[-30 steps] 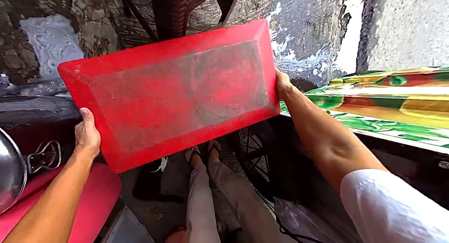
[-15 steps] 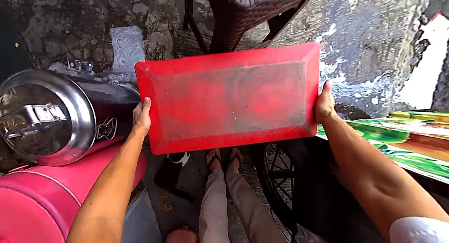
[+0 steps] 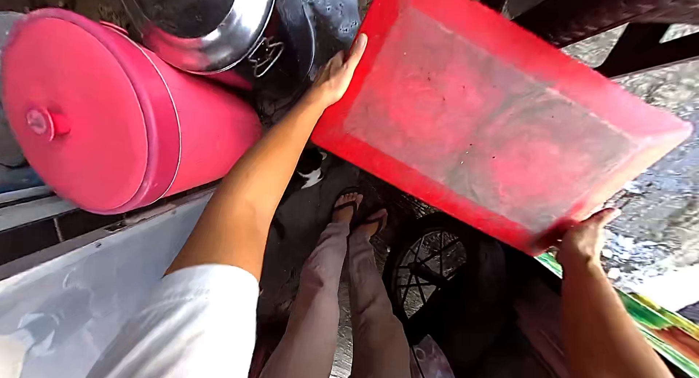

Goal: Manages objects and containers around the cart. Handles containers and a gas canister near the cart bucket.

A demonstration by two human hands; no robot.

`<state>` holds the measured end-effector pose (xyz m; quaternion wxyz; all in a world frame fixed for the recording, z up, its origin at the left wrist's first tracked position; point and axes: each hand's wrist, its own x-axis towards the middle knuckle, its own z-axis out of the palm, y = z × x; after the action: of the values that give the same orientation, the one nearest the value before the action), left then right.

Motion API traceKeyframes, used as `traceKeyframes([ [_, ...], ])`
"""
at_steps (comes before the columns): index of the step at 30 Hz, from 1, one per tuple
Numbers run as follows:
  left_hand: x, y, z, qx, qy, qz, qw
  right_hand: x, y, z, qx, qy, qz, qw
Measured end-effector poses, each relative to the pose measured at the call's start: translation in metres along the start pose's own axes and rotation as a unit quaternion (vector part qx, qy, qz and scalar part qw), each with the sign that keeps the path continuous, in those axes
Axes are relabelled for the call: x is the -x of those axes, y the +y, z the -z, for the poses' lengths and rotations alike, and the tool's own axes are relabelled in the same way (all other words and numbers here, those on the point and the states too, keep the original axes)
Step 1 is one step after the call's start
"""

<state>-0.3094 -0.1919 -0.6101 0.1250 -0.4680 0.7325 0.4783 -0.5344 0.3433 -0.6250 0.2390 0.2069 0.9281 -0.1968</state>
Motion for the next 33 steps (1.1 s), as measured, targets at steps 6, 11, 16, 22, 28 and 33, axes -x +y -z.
traceKeyframes([
  [6, 0.041, 0.007, 0.003, 0.070, 0.044, 0.084, 0.993, -0.004, -0.004, 0.016, -0.235, -0.104, -0.022, 0.966],
  [11, 0.078, 0.075, 0.069, 0.223, -0.071, 0.101, 0.967, 0.031, -0.060, 0.122, -0.074, -0.065, -0.001, 0.995],
  [16, 0.094, 0.173, 0.123, 0.252, -0.066, -0.024, 0.965, 0.032, -0.131, 0.223, -0.196, -0.070, 0.046, 0.977],
  [22, 0.068, 0.236, 0.111, 0.314, 0.015, -0.108, 0.943, 0.014, -0.199, 0.224, -0.321, 0.021, 0.175, 0.931],
  [28, 0.064, 0.191, 0.051, 0.339, 0.221, -0.189, 0.894, 0.003, -0.196, 0.196, -0.365, 0.054, 0.272, 0.889],
  [33, 0.071, 0.110, -0.031, 0.041, 0.086, -0.135, 0.986, 0.025, -0.176, 0.167, -0.399, 0.086, 0.283, 0.868],
])
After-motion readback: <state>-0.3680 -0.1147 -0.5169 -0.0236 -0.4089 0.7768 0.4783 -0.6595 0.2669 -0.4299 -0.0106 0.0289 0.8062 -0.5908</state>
